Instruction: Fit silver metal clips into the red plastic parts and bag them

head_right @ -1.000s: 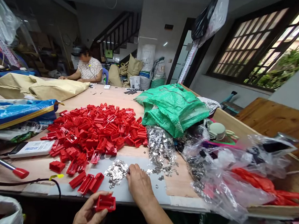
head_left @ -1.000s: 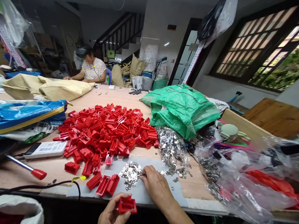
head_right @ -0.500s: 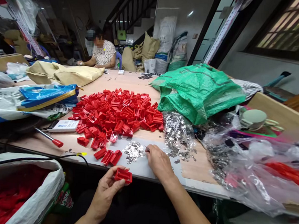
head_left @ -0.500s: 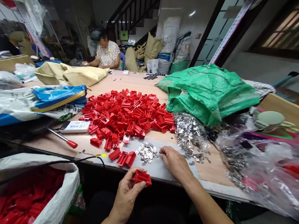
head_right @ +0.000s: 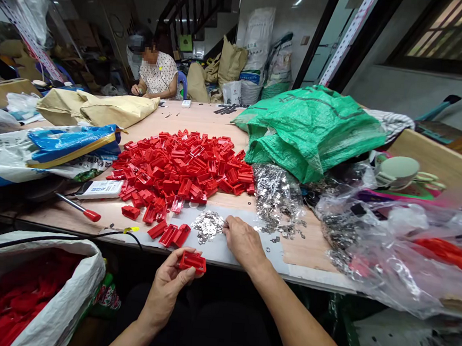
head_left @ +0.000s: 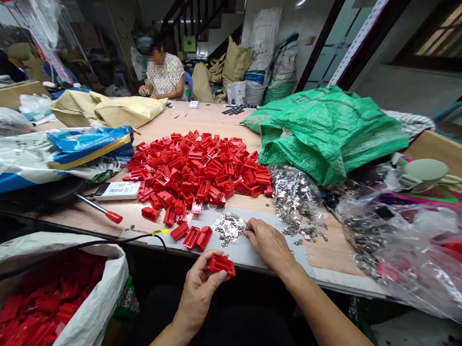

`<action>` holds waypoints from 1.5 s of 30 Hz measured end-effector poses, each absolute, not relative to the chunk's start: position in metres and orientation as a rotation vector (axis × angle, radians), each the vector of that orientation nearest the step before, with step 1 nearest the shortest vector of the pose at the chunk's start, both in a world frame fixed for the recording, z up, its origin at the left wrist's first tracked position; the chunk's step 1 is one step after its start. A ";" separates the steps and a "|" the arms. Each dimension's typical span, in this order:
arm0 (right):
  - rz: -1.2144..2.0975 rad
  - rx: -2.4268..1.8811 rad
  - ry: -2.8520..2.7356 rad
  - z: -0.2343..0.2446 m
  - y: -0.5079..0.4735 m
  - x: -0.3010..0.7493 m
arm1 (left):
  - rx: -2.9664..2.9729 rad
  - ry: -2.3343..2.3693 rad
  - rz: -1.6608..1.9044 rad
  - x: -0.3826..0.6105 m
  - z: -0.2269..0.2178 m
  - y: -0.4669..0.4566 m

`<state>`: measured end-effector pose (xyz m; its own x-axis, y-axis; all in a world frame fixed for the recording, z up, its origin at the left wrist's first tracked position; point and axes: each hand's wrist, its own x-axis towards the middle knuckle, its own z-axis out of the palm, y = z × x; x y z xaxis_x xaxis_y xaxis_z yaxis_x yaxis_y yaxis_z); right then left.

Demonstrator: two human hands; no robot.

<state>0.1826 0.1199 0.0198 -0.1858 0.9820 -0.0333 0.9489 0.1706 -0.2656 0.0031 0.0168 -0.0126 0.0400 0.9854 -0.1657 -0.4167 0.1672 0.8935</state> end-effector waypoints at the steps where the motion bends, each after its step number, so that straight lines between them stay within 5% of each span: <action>1: 0.345 -1.904 -2.276 0.020 0.119 0.183 | 0.757 0.945 1.256 0.003 -0.012 0.017; 19: 0.940 -1.354 -1.939 0.037 0.081 0.186 | 0.624 0.853 1.248 0.006 0.001 0.033; 32: 0.654 -1.148 -2.186 0.041 0.060 0.178 | 0.697 0.811 1.239 0.013 0.010 0.040; 45: 1.254 -1.191 -1.997 0.035 0.057 0.190 | 0.779 0.789 1.152 0.015 0.011 0.035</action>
<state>0.1903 0.0567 0.0347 -0.4961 0.8673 -0.0398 0.4125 0.1951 -0.8898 0.0150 0.0353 0.0106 0.2159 0.9674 -0.1325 -0.4731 0.2223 0.8525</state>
